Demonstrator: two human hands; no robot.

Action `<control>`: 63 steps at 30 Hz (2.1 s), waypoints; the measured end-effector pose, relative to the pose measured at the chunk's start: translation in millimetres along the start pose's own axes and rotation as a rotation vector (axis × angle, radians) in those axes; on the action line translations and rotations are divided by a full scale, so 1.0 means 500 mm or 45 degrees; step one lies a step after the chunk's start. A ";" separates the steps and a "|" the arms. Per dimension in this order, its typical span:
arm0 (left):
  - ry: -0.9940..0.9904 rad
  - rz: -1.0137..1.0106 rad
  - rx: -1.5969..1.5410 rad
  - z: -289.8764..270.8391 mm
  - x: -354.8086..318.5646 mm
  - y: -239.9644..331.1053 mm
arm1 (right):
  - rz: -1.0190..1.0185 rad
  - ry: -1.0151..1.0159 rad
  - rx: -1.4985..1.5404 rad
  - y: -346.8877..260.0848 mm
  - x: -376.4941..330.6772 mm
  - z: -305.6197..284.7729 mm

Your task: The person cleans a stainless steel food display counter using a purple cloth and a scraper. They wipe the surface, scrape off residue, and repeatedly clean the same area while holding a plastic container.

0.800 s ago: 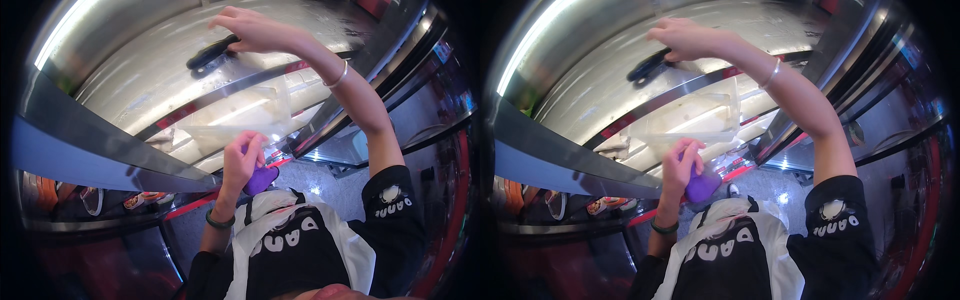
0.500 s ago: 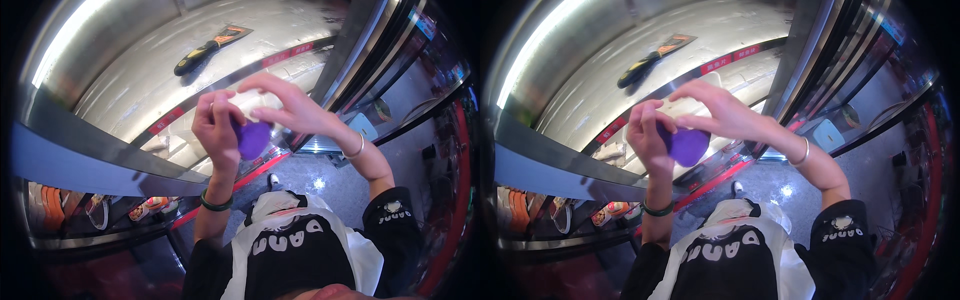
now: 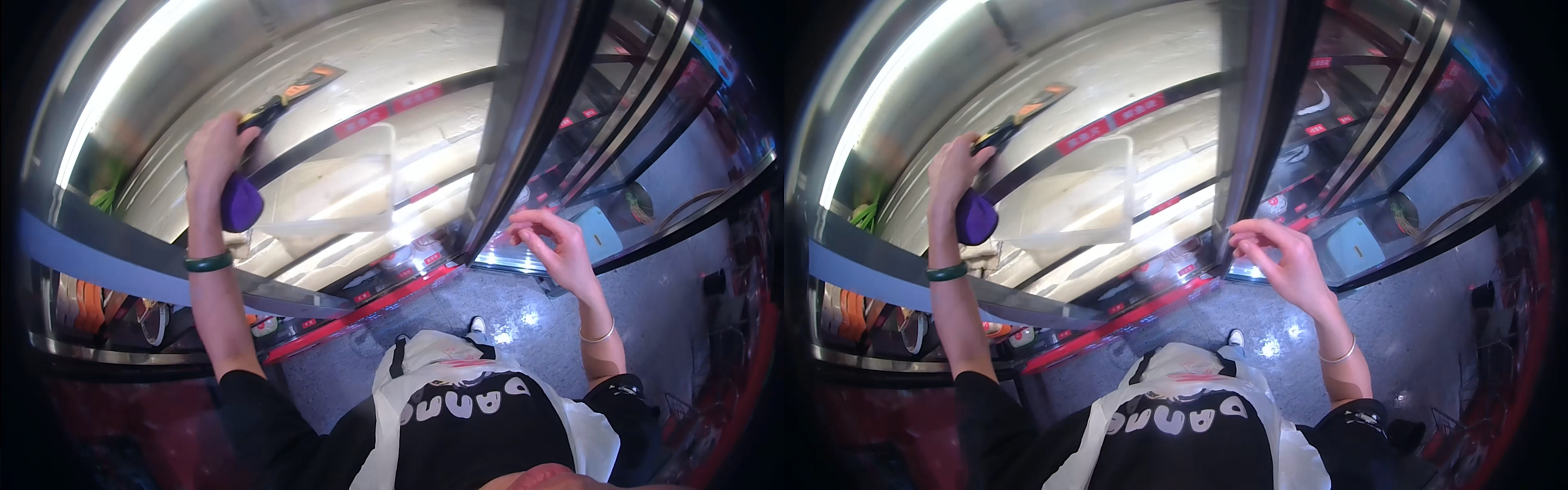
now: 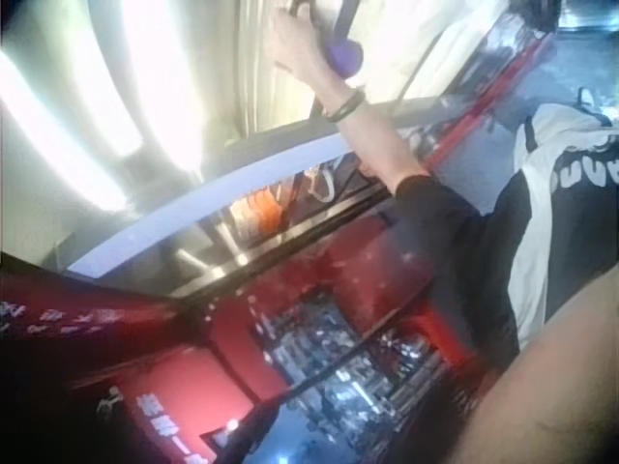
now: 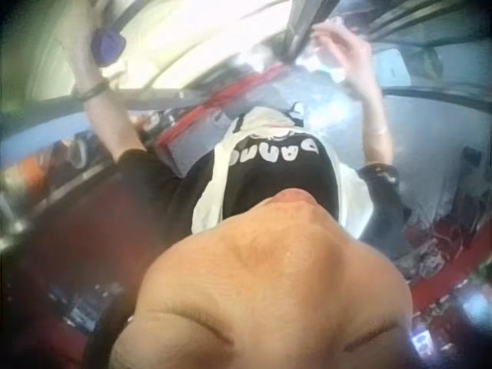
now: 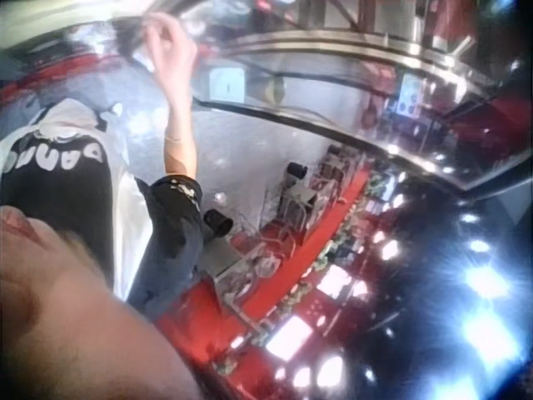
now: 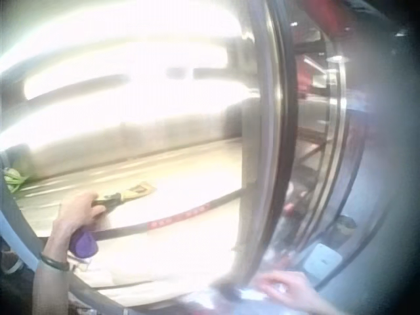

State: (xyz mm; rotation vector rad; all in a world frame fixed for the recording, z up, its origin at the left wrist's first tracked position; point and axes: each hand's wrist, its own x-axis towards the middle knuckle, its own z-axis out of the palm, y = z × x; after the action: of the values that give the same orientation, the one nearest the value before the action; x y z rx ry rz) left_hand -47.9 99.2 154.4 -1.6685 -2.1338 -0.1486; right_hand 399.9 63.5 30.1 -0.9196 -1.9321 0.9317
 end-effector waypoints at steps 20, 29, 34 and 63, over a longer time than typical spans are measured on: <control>-0.225 -0.100 -1.392 -0.109 -0.578 0.623 | 0.223 0.872 0.521 0.582 -0.266 -0.957; -0.826 0.473 -1.914 -0.185 -0.861 1.164 | 0.047 0.750 1.059 0.453 -0.395 -0.858; -1.028 0.583 -1.796 -0.241 -0.929 1.371 | 0.051 0.374 0.213 0.432 -0.520 -0.913; 0.041 -0.403 -2.051 -0.232 -0.585 1.498 | -1.067 0.057 0.039 0.313 -0.055 -0.857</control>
State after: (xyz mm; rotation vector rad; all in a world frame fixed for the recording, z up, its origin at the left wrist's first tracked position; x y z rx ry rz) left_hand 746.0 0.1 14.6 -1.7559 -2.1964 -2.4288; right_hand 823.2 230.8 69.5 -0.0555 -1.9779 0.4262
